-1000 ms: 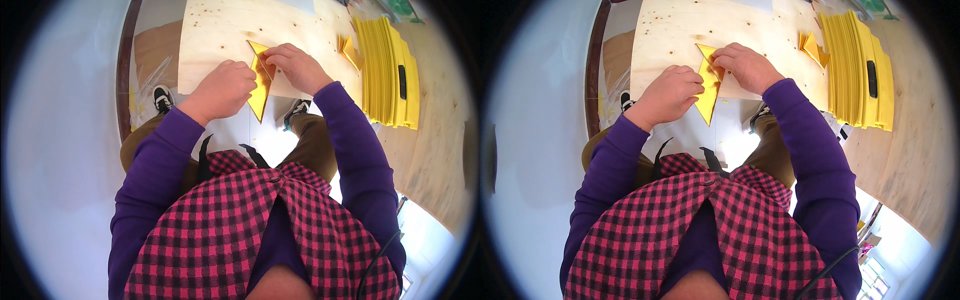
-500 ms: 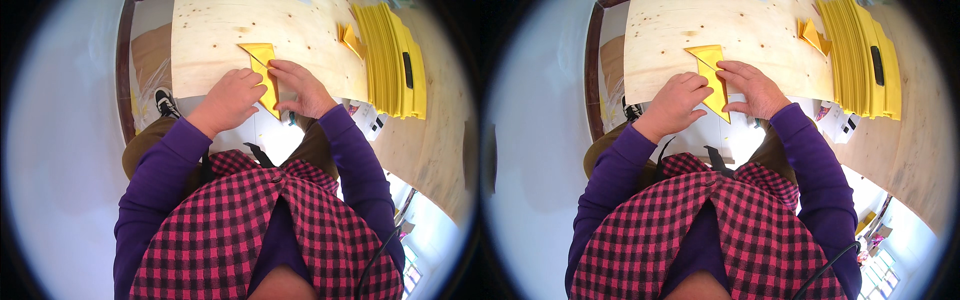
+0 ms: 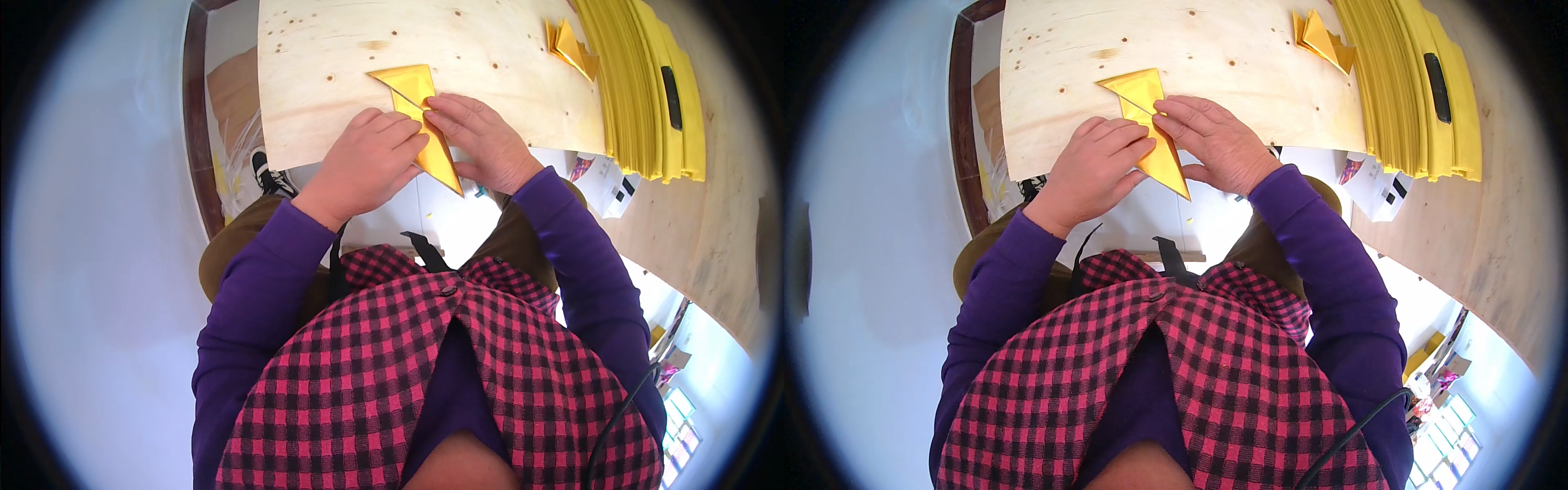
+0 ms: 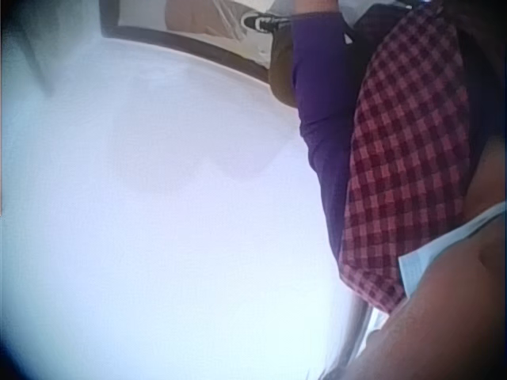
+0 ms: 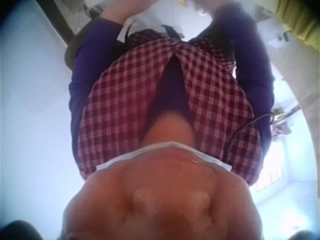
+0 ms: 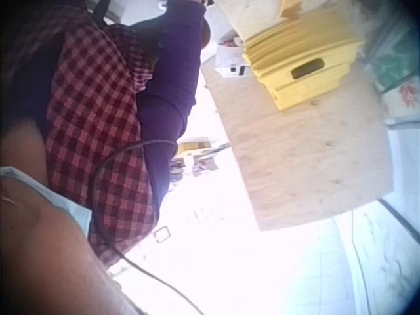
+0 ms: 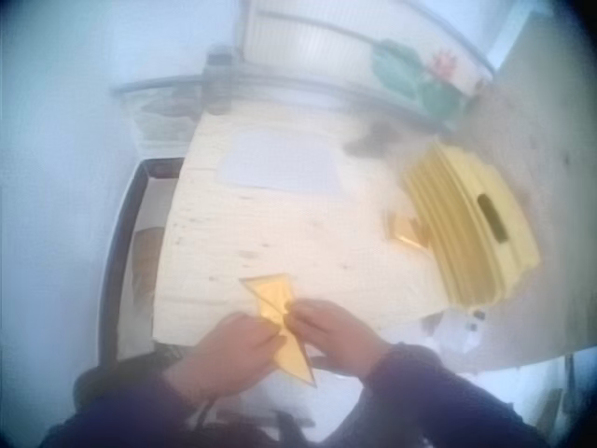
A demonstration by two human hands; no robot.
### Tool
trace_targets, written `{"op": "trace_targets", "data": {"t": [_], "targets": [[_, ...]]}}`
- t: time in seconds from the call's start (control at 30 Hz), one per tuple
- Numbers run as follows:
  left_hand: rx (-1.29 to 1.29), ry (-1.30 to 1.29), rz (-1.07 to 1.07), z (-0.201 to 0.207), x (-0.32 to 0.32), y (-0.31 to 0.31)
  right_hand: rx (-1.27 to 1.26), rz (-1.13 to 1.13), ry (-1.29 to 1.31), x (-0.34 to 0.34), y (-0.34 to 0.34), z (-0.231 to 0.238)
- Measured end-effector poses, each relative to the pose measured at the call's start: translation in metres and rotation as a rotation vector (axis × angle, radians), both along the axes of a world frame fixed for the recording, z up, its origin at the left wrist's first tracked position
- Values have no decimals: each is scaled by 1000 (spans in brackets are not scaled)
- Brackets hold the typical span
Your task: The person folds a single sheet of gold-colored paper by hand into a small triangular origami shape. They repeatedly crease and adjust the folds on a wooden table, then place the finished piece aside.
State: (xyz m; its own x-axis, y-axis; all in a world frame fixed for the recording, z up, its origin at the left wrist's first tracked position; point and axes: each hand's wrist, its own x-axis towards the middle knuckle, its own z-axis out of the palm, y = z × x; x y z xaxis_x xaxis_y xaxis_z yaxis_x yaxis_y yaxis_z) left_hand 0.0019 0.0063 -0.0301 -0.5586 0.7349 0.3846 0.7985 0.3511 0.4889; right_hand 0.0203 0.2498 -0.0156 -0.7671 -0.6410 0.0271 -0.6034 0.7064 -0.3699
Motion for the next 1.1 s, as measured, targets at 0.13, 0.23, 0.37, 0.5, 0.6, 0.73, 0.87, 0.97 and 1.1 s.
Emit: {"op": "trace_targets", "data": {"t": [0.13,0.23,0.37,0.5,0.6,0.73,0.87,0.97,1.1], "targets": [[-11,2,1,-1,2,0,-44,-17,32,0,0,-7],[-48,7,7,-3,5,-1,-64,11,87,-1,2,-9],[-38,42,34,-8,8,-3,-69,3,137,1,0,-14],[-51,74,48,-12,10,-4,-58,-15,179,2,-3,-17],[-32,92,53,-14,9,-4,-62,-23,203,3,-4,-17],[-6,137,71,-12,8,-3,-90,-42,216,4,-4,-18],[-15,168,126,-4,6,-4,-139,-47,246,-1,-6,-18],[58,133,166,2,1,-9,-257,-83,195,-8,-4,-8],[267,10,251,6,-8,-14,-602,-378,-67,-4,-11,17]]}}
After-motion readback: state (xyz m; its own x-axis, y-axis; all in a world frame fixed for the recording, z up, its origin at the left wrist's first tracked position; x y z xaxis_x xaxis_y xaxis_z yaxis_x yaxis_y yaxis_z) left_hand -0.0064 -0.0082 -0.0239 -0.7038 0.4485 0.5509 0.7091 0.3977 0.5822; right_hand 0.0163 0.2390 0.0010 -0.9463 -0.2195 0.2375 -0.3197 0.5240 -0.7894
